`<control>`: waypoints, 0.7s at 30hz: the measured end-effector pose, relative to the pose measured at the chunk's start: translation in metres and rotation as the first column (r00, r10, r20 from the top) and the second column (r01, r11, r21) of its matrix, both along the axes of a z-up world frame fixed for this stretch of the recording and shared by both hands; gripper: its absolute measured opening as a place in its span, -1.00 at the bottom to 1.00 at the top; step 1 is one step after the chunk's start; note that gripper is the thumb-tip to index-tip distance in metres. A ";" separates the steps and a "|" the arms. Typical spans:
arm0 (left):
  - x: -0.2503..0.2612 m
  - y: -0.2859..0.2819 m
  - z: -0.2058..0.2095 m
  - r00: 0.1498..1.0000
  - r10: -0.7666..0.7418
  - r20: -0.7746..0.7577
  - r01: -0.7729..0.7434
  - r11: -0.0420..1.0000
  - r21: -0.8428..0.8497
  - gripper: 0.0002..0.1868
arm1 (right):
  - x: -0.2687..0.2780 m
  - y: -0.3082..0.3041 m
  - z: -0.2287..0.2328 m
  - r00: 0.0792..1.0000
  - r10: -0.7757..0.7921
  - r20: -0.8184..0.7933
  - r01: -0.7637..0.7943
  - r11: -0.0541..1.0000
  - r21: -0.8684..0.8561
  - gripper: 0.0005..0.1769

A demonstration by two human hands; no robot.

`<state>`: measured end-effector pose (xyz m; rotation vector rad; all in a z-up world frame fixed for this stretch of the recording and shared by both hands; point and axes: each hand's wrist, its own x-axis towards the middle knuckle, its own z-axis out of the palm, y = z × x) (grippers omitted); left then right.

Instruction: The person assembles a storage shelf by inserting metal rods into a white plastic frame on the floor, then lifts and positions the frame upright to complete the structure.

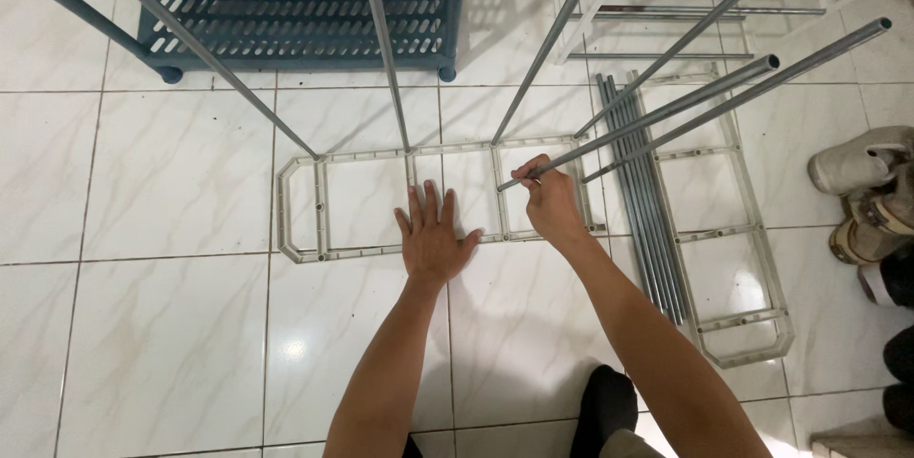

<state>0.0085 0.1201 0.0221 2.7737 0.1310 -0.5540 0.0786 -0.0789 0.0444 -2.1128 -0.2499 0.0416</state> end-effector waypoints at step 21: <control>-0.001 0.001 -0.010 0.998 0.004 0.070 -0.002 1.000 -0.026 -0.02 | 0.011 0.001 0.008 0.981 0.132 -0.140 -0.145 0.985 -0.092 -0.70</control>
